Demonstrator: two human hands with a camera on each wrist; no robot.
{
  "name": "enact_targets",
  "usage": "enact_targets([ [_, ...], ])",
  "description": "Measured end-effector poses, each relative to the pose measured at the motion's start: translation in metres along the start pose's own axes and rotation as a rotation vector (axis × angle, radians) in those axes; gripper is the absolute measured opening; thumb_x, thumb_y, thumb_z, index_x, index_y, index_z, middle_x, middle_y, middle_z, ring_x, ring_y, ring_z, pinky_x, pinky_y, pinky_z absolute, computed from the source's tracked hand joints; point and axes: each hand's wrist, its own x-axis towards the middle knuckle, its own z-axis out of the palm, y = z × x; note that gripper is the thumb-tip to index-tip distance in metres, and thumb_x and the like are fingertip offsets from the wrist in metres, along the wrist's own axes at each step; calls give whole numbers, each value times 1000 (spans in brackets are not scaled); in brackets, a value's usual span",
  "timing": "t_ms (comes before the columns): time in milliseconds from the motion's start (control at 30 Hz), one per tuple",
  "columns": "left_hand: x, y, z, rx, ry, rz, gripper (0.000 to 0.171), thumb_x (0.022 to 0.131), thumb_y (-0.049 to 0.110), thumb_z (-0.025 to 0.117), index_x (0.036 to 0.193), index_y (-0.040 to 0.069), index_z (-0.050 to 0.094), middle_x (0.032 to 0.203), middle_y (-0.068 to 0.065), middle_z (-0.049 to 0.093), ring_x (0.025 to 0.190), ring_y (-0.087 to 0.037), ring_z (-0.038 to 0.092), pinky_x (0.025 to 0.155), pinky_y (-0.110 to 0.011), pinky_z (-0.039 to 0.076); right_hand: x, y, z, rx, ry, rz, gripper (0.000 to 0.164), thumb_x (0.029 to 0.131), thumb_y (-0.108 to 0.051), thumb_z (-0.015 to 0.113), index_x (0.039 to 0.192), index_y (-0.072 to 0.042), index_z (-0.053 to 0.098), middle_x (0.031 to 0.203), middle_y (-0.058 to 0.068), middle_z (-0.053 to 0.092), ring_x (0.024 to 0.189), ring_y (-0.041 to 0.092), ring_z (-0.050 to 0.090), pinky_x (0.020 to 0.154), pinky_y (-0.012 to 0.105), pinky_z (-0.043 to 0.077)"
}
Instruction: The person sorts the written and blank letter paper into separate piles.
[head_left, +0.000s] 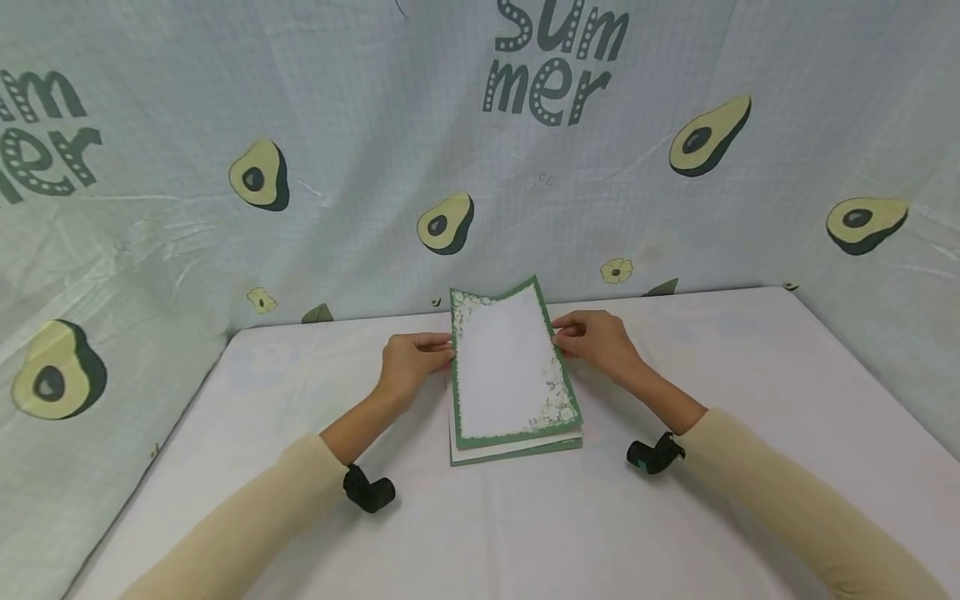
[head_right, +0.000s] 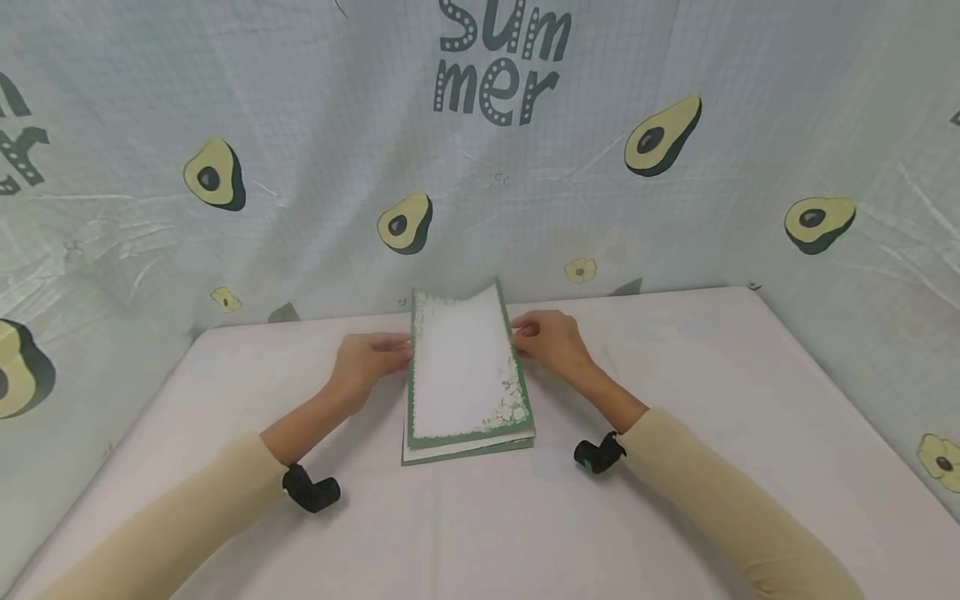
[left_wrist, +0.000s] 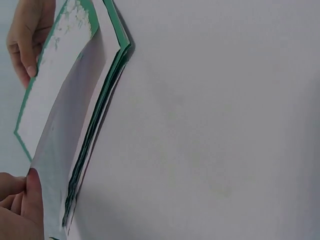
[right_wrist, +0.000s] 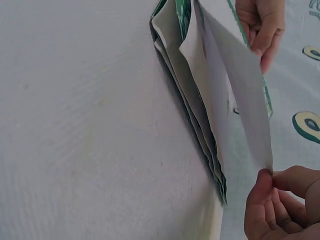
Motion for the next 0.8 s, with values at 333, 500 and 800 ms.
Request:
enact_targets([
  [333, -4, 5, 11, -67, 83, 82, 26, 90, -2, 75, 115, -5, 74, 111, -19, 74, 87, -19, 76, 81, -24, 61, 0, 6, -9, 147, 57, -31, 26, 98, -12, 70, 120, 2, 70, 110, 19, 73, 92, 25, 74, 80, 31, 63],
  [500, -3, 6, 15, -122, 117, 93, 23, 91, -1, 75, 114, -4, 75, 111, -19, 74, 86, -18, 77, 81, -24, 61, -1, 7, -12, 206, 93, 2, 27, 97, -12, 71, 119, 3, 69, 110, 21, 72, 88, 13, 74, 82, 30, 63],
  [800, 2, 11, 19, -219, 146, 78, 23, 90, -3, 75, 112, -6, 74, 109, -20, 74, 79, -12, 76, 82, -26, 62, -2, 1, -17, 274, 140, 24, 27, 97, -13, 71, 119, 3, 70, 111, 22, 72, 83, 7, 74, 87, 39, 61],
])
